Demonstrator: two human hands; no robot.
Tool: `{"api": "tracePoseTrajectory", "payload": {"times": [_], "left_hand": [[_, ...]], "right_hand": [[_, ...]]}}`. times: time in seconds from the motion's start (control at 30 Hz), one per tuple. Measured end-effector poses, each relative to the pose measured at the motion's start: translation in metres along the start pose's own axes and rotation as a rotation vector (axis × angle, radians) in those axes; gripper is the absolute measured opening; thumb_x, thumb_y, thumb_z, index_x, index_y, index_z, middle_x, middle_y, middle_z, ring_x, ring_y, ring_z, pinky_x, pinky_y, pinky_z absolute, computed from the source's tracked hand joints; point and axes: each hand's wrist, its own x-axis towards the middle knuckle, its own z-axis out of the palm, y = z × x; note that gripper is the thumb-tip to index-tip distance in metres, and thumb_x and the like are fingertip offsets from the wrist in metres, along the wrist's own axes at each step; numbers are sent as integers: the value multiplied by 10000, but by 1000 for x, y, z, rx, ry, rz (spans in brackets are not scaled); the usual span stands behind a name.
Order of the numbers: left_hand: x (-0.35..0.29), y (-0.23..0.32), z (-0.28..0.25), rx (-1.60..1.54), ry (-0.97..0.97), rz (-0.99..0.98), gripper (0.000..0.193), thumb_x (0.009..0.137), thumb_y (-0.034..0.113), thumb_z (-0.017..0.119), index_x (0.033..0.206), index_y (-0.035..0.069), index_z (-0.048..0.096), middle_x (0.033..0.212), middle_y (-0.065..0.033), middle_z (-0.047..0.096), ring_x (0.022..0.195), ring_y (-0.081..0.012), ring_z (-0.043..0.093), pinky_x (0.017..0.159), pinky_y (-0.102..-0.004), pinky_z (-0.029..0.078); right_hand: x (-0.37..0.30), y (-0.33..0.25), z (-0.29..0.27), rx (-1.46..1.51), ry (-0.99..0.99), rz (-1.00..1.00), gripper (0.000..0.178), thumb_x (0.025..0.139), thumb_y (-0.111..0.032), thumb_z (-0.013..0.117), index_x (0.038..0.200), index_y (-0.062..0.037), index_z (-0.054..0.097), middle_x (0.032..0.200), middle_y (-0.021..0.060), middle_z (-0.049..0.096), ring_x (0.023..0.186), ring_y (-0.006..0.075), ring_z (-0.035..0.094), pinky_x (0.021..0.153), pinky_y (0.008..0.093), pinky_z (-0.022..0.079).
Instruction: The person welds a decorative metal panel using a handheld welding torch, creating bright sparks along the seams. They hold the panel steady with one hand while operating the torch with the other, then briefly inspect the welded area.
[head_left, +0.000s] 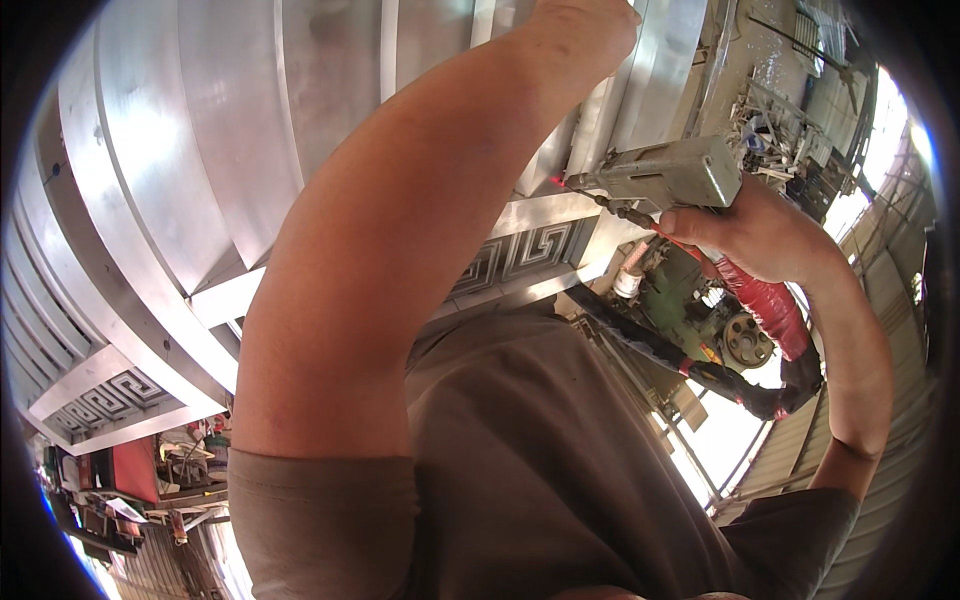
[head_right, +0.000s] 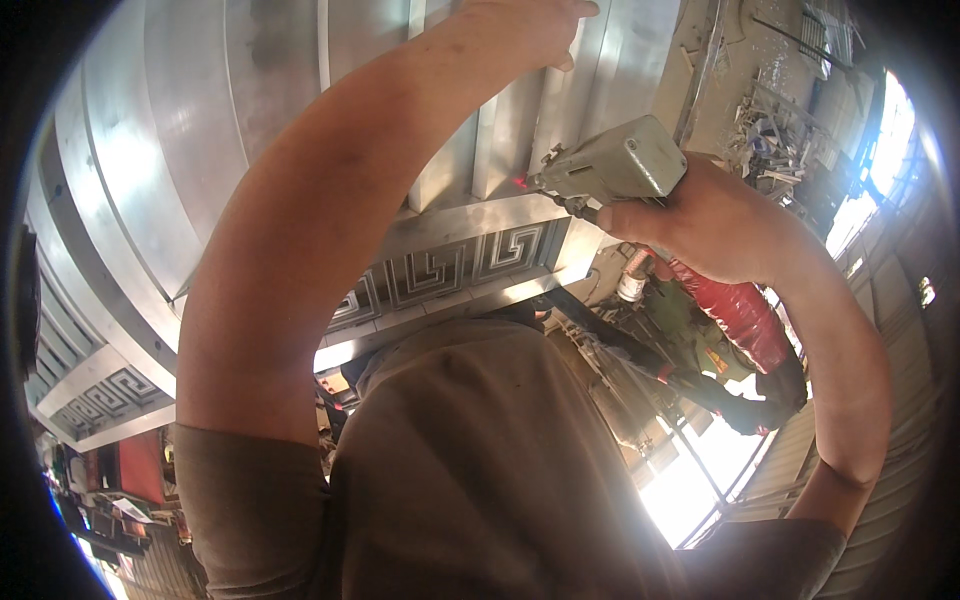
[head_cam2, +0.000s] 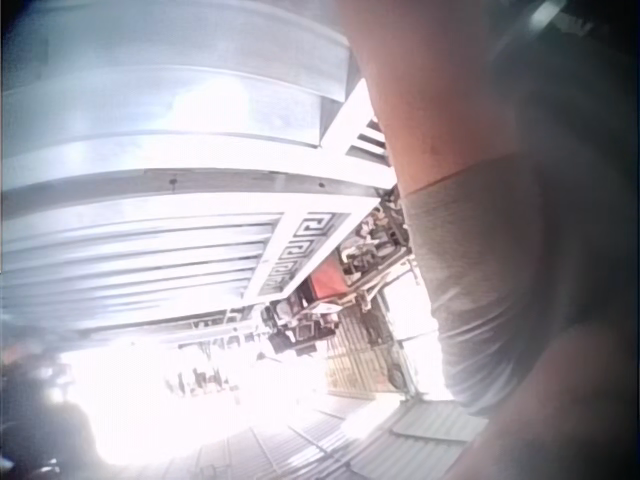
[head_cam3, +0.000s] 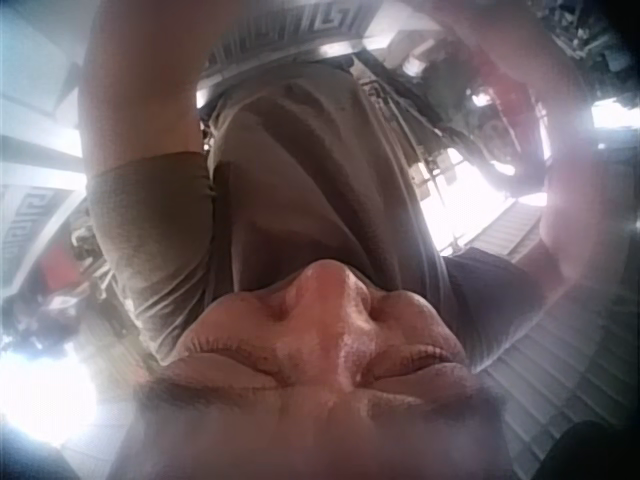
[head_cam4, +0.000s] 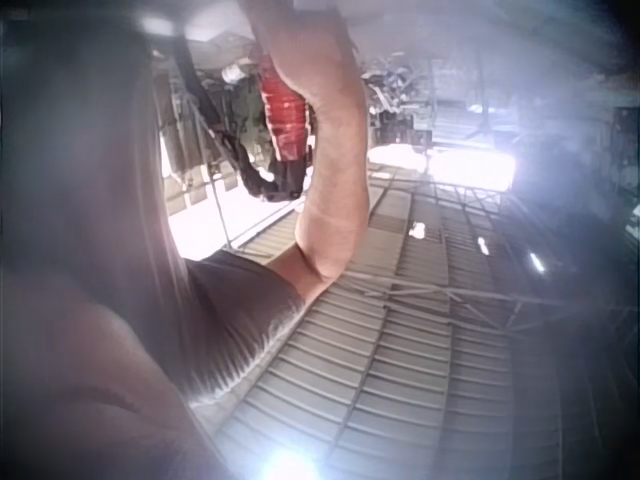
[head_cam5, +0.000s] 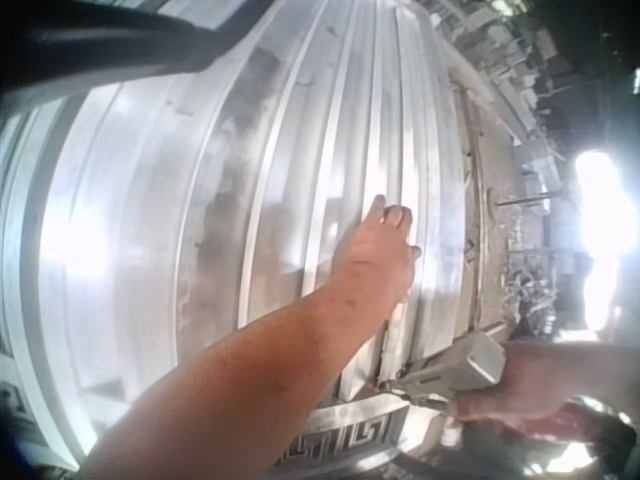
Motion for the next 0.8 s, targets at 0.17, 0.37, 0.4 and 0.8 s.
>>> {"api": "tracePoseTrajectory", "payload": {"times": [0.17,0.37,0.4,0.8], "left_hand": [[1,0,1,-17,5,-8,508,937,431,737,1373,172,716,1483,-129,576,1477,-312,403,1286,-552,183],[5,0,9,-23,-3,-1,465,961,422,712,1352,172,731,1468,-131,583,1468,-305,412,1285,-543,190],[6,0,11,-38,19,-15,457,966,418,706,1353,175,732,1470,-130,580,1471,-307,404,1287,-544,179],[10,2,22,-145,129,-98,398,993,358,672,1326,148,728,1392,-143,619,1376,-308,482,1215,-517,279]], "right_hand": [[1,3,2,-55,24,-66,328,1007,-297,690,1179,-19,683,848,78,700,661,169,660,648,361,542],[2,-1,1,-39,-18,30,365,1007,-325,690,1217,-27,678,876,83,709,654,171,661,625,358,547],[2,-2,1,-45,-16,24,373,1007,-330,689,1225,-27,676,879,83,711,653,173,662,622,358,548],[7,-5,3,-94,-23,21,417,999,-344,672,1286,-43,650,900,76,702,655,174,666,650,361,563]]}}
